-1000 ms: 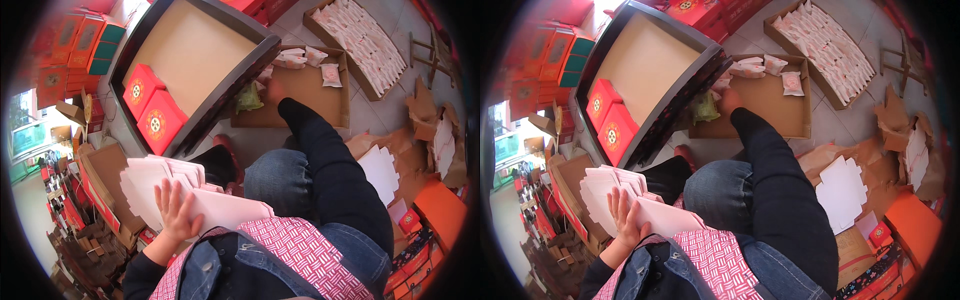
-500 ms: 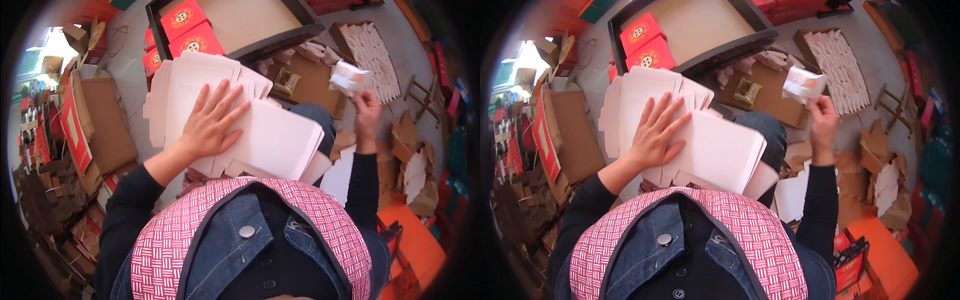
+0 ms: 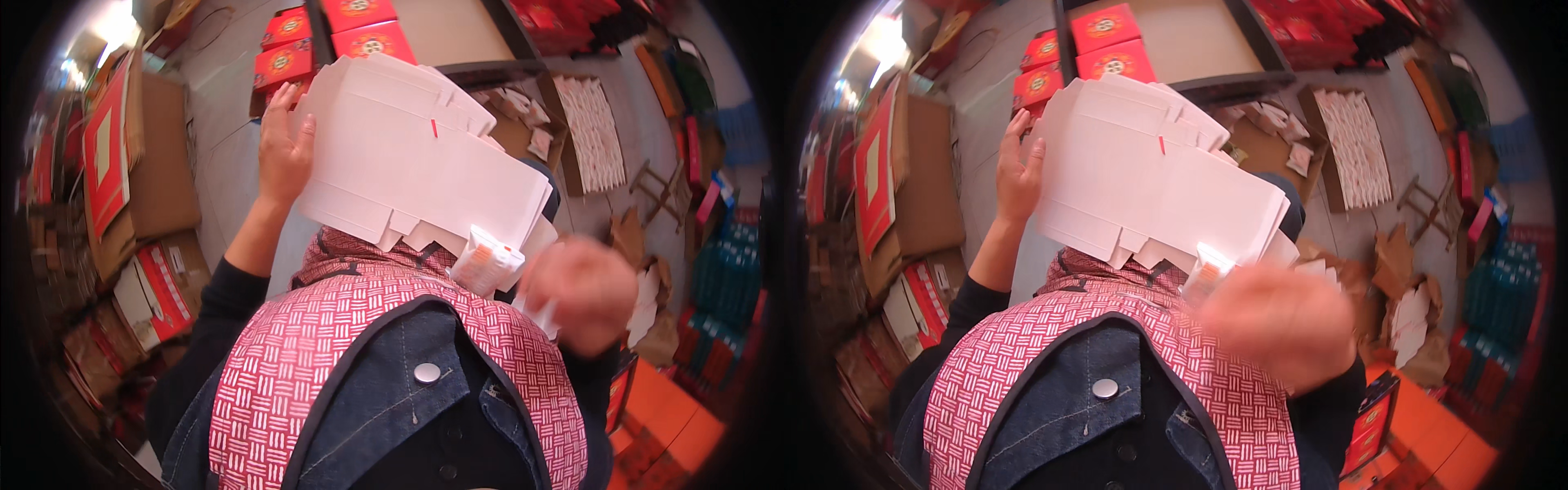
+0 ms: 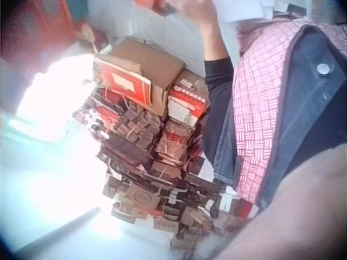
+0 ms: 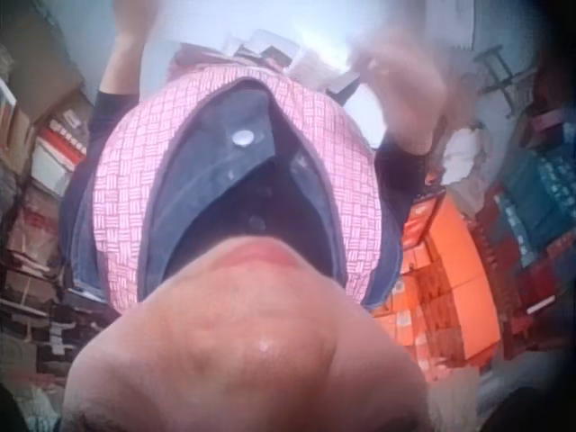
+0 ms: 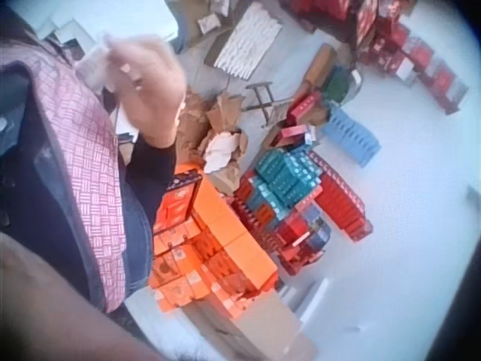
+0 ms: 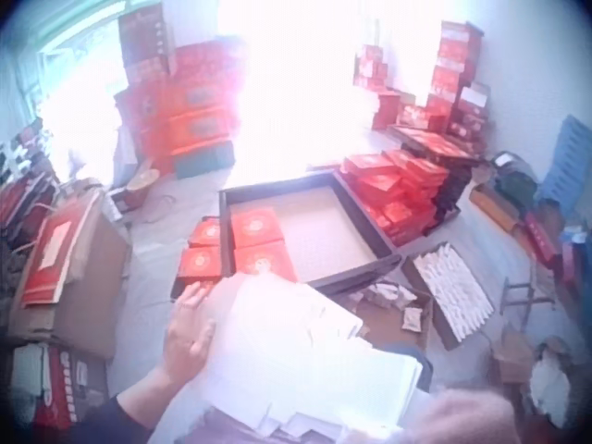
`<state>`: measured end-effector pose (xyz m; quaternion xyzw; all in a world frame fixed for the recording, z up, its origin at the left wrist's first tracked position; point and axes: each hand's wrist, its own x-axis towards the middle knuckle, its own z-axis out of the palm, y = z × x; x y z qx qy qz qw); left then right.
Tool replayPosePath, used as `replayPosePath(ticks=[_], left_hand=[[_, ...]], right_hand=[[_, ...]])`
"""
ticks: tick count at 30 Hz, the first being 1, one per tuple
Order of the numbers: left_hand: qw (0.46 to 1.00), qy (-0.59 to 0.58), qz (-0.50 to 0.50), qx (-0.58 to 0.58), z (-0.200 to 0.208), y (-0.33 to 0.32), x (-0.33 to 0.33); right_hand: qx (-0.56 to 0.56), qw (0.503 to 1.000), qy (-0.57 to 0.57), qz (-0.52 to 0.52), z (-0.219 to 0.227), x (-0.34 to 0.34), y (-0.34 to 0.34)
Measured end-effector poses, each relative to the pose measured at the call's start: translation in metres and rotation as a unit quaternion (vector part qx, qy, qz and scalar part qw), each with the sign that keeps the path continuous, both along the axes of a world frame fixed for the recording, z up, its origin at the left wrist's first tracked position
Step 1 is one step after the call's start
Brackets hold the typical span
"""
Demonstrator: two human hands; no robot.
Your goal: The person assembles small red boxes by folding flat white cardboard pieces and inserting them into red printed covers. They repeatedly pick up a flat piece, fold it into a box shape, and place the finished unit into a larger tray.
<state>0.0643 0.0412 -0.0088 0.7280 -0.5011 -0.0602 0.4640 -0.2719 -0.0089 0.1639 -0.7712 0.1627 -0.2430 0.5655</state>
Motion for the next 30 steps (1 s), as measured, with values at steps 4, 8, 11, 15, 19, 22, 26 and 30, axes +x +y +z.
replayPosePath(ticks=[4, 8, 11, 15, 19, 22, 26, 30], left_hand=[[0.879, 0.476, 0.018, -0.001, -0.008, 0.014, 0.015], [0.705, 0.696, -0.133, -0.023, -0.014, 0.051, 0.034], [0.693, 0.694, -0.193, -0.011, 0.033, 0.045, 0.009], [0.719, 0.666, -0.199, 0.004, 0.041, 0.054, 0.003], [0.748, 0.638, -0.180, 0.006, 0.054, 0.054, -0.003], [0.753, 0.641, -0.152, 0.002, 0.043, 0.057, 0.002], [0.776, 0.624, -0.094, 0.029, 0.047, 0.062, 0.000], [0.775, 0.626, -0.076, 0.038, 0.056, 0.061, 0.001]], right_hand=[[0.246, 0.847, -0.304, 0.359, 0.001, 0.081, 0.008], [0.052, 0.993, -0.077, 0.068, -0.032, 0.134, -0.007], [0.054, 0.980, 0.186, -0.045, -0.085, 0.187, -0.026], [-0.112, 0.961, 0.251, -0.017, -0.113, 0.221, -0.013], [-0.151, 0.957, 0.247, -0.031, -0.119, 0.225, -0.002], [-0.144, 0.957, 0.246, -0.044, -0.135, 0.219, -0.004], [-0.099, 0.963, 0.247, -0.044, -0.130, 0.216, -0.001], [-0.026, 0.972, 0.232, -0.038, -0.140, 0.214, -0.006]])
